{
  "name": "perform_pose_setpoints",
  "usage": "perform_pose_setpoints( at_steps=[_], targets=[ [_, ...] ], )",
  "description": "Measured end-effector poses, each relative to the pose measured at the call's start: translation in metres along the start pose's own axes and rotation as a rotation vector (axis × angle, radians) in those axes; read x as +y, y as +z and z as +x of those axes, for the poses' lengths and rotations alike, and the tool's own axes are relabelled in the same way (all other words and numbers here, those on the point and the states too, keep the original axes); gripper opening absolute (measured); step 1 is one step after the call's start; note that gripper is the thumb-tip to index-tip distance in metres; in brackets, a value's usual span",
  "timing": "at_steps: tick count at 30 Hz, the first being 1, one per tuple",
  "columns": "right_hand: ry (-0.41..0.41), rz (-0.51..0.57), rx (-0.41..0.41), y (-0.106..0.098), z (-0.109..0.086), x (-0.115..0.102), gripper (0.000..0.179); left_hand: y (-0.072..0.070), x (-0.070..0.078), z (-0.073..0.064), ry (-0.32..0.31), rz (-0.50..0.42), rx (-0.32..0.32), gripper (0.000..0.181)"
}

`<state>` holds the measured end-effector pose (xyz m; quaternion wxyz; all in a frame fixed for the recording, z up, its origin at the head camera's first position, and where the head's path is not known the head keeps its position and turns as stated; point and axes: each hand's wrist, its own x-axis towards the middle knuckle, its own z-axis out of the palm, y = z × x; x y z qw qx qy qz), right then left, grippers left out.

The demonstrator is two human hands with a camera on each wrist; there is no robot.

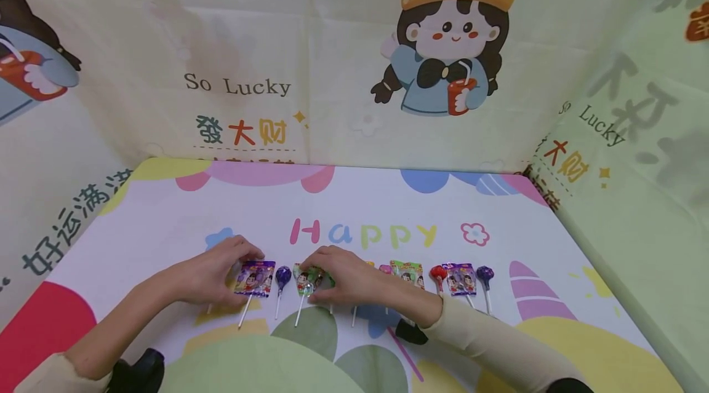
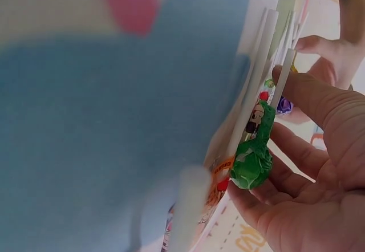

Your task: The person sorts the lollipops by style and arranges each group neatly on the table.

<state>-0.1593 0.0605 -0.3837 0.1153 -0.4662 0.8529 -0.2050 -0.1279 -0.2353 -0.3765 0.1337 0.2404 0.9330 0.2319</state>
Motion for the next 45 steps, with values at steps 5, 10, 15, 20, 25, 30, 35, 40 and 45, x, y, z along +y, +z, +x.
perform_pose_setpoints(
  at_steps=[5, 10, 15, 20, 25, 30, 35, 40, 45],
  targets=[
    [0.005, -0.013, -0.008, 0.000, 0.001, -0.001, 0.046, 0.000, -0.001, 0.003, 0.013, 0.005, -0.004, 0.067],
    [0.024, -0.016, -0.017, 0.000, 0.002, -0.003, 0.045, 0.000, -0.003, 0.007, 0.018, 0.015, -0.005, 0.065],
    [0.031, -0.015, -0.021, 0.000, 0.003, -0.004, 0.045, 0.001, -0.003, 0.009, 0.015, 0.030, -0.006, 0.063],
    [0.022, -0.023, -0.014, 0.000, 0.003, -0.004, 0.045, 0.002, -0.002, 0.010, 0.014, 0.027, -0.005, 0.060],
    [0.025, -0.024, -0.012, 0.001, 0.003, -0.004, 0.045, 0.003, -0.001, 0.010, 0.007, 0.023, 0.003, 0.059],
    [0.022, -0.027, -0.010, 0.001, 0.003, -0.003, 0.045, 0.004, -0.003, 0.011, -0.006, 0.040, 0.014, 0.058],
    [0.021, -0.026, -0.008, 0.002, 0.003, -0.004, 0.044, 0.002, -0.003, 0.013, -0.017, 0.046, 0.006, 0.059],
    [0.022, -0.028, -0.004, 0.001, 0.002, -0.004, 0.044, -0.002, -0.003, 0.015, -0.033, 0.028, -0.008, 0.060],
    [0.034, -0.032, -0.005, 0.000, 0.002, -0.005, 0.044, -0.010, -0.006, 0.018, -0.020, 0.029, 0.020, 0.059]
  ],
)
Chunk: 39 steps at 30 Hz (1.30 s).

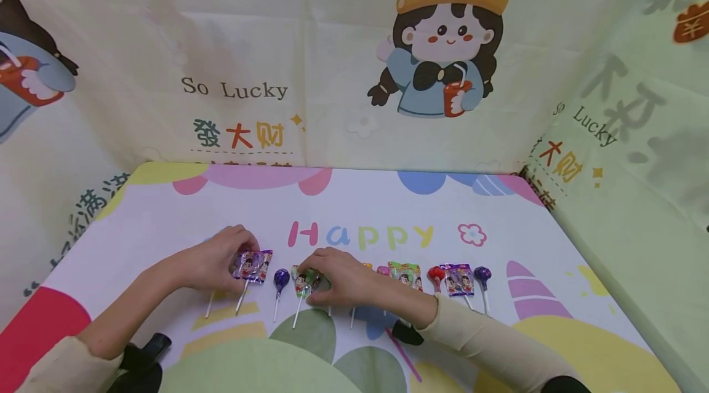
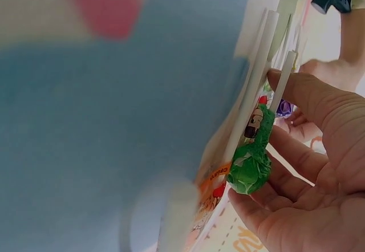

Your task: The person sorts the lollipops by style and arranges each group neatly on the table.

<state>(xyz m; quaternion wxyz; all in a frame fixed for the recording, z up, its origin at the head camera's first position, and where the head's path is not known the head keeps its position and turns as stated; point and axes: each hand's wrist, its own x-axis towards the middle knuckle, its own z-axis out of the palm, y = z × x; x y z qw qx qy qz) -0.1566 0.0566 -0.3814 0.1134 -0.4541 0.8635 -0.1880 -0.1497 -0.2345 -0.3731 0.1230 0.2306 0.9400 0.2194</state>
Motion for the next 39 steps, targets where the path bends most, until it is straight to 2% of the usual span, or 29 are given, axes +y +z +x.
perform_pose_setpoints(
  at_steps=[8, 14, 24, 32, 39],
  targets=[
    [0.047, -0.005, -0.013, 0.001, 0.002, -0.001, 0.046, -0.017, -0.015, 0.013, -0.055, -0.008, 0.024, 0.059],
    [0.040, 0.000, -0.002, 0.002, 0.002, -0.001, 0.045, -0.021, -0.031, 0.027, -0.085, 0.010, 0.020, 0.060],
    [0.038, 0.007, -0.004, 0.003, 0.002, 0.001, 0.045, -0.026, -0.054, 0.042, -0.068, 0.011, 0.048, 0.055],
    [0.035, 0.002, 0.001, 0.003, 0.002, 0.003, 0.045, -0.025, -0.059, 0.046, -0.088, -0.020, 0.049, 0.056],
    [0.040, -0.002, 0.000, 0.002, 0.002, 0.003, 0.046, -0.026, -0.060, 0.049, -0.070, -0.026, 0.042, 0.056]
  ],
)
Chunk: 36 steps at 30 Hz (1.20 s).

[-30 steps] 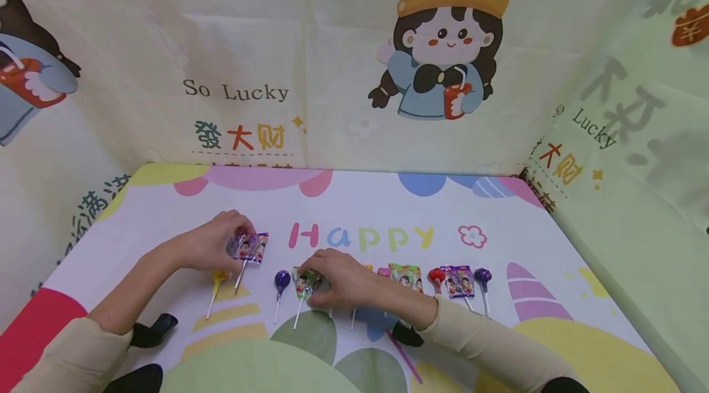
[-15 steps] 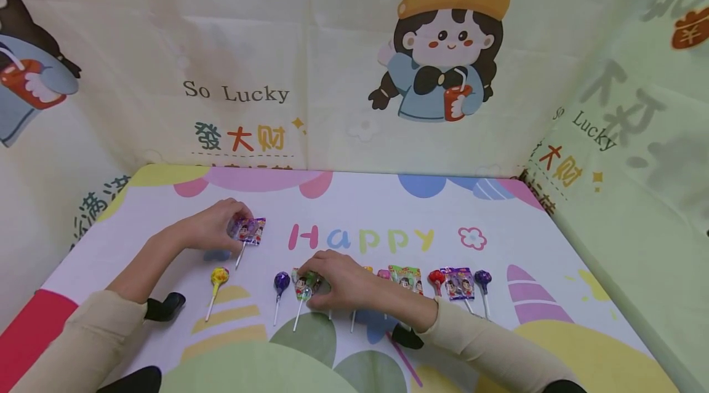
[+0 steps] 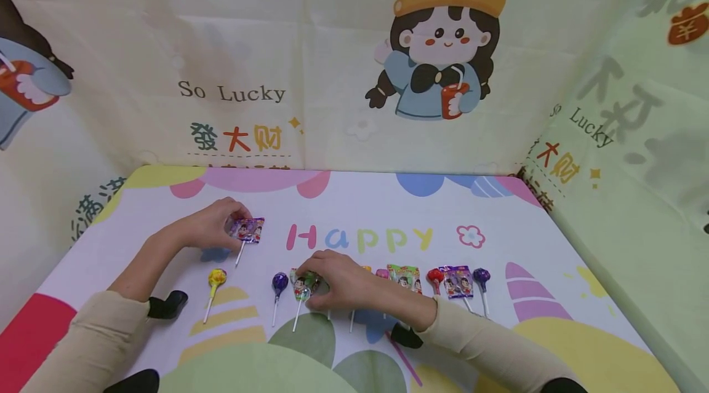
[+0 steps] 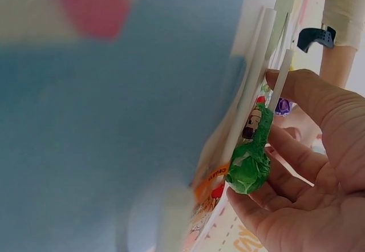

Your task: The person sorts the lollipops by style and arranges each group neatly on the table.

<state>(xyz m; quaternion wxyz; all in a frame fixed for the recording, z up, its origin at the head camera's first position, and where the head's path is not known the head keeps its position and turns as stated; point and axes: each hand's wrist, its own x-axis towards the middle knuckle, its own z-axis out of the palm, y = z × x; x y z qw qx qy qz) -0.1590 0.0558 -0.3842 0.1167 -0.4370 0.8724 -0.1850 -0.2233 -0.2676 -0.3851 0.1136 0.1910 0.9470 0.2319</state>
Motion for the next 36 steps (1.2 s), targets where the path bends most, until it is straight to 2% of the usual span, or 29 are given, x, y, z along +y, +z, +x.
perform_pose_setpoints(
  at_steps=[13, 18, 23, 31, 36],
  targets=[
    [0.020, -0.003, -0.003, -0.002, 0.002, -0.002, 0.045, 0.000, -0.003, -0.002, 0.018, -0.030, 0.000, 0.055],
    [0.058, 0.015, -0.005, -0.005, 0.002, -0.002, 0.047, 0.000, -0.004, -0.003, 0.015, -0.033, -0.001, 0.054],
    [0.084, 0.025, 0.028, -0.014, 0.002, -0.001, 0.049, -0.002, -0.003, -0.006, 0.007, -0.029, -0.002, 0.057],
    [0.055, 0.056, 0.098, -0.032, 0.011, -0.001, 0.049, -0.002, -0.003, -0.007, 0.018, -0.036, 0.000, 0.055],
    [0.023, 0.066, 0.120, -0.035, 0.022, 0.001, 0.049, -0.002, -0.003, -0.005, 0.029, -0.031, -0.003, 0.055]
  ],
)
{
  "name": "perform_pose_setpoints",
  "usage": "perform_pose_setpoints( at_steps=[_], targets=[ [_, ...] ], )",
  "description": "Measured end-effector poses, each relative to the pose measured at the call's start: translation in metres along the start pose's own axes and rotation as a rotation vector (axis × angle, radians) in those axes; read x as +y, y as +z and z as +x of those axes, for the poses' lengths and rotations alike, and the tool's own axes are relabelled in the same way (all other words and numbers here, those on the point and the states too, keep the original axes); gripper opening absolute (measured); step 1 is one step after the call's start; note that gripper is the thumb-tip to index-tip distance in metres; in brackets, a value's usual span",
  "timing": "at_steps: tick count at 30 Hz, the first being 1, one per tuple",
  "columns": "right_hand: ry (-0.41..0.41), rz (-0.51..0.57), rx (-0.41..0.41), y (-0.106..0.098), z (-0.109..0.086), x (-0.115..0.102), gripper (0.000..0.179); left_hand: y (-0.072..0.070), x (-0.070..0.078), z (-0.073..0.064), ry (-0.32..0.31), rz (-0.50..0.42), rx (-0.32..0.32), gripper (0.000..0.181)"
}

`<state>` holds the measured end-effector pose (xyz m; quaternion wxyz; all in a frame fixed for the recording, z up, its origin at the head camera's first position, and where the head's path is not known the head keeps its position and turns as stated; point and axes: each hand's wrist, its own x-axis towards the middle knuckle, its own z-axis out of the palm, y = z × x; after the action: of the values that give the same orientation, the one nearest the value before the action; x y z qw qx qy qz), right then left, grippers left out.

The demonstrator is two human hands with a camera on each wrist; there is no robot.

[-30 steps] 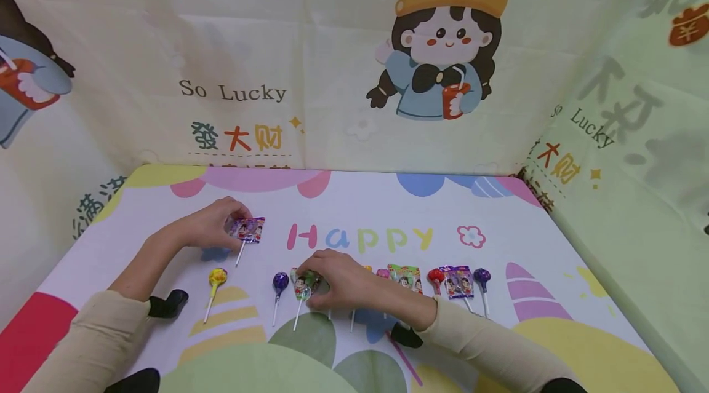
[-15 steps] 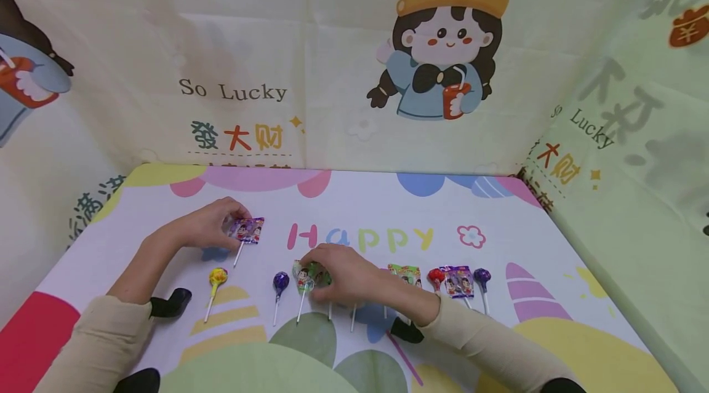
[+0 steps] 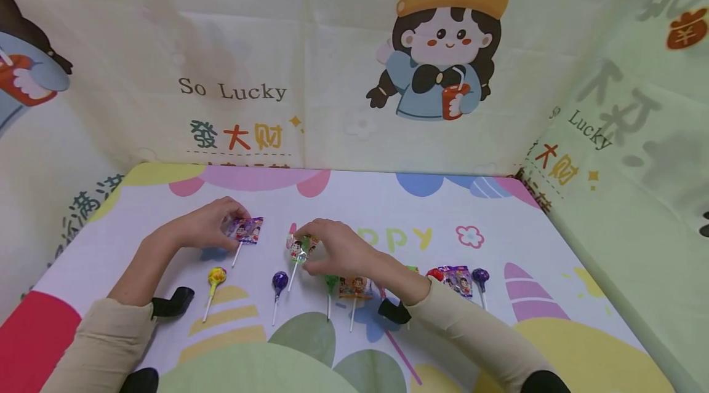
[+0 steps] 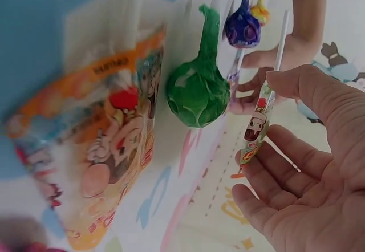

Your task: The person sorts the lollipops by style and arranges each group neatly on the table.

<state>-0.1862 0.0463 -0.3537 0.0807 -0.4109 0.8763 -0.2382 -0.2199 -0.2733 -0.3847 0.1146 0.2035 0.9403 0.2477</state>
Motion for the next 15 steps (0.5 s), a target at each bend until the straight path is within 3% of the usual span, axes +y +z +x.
perform_pose_setpoints(
  at_steps=[15],
  targets=[
    [-0.046, -0.012, -0.020, 0.004, 0.035, 0.008, 0.051, 0.000, 0.000, 0.000, 0.010, -0.004, 0.004, 0.054]
  ],
)
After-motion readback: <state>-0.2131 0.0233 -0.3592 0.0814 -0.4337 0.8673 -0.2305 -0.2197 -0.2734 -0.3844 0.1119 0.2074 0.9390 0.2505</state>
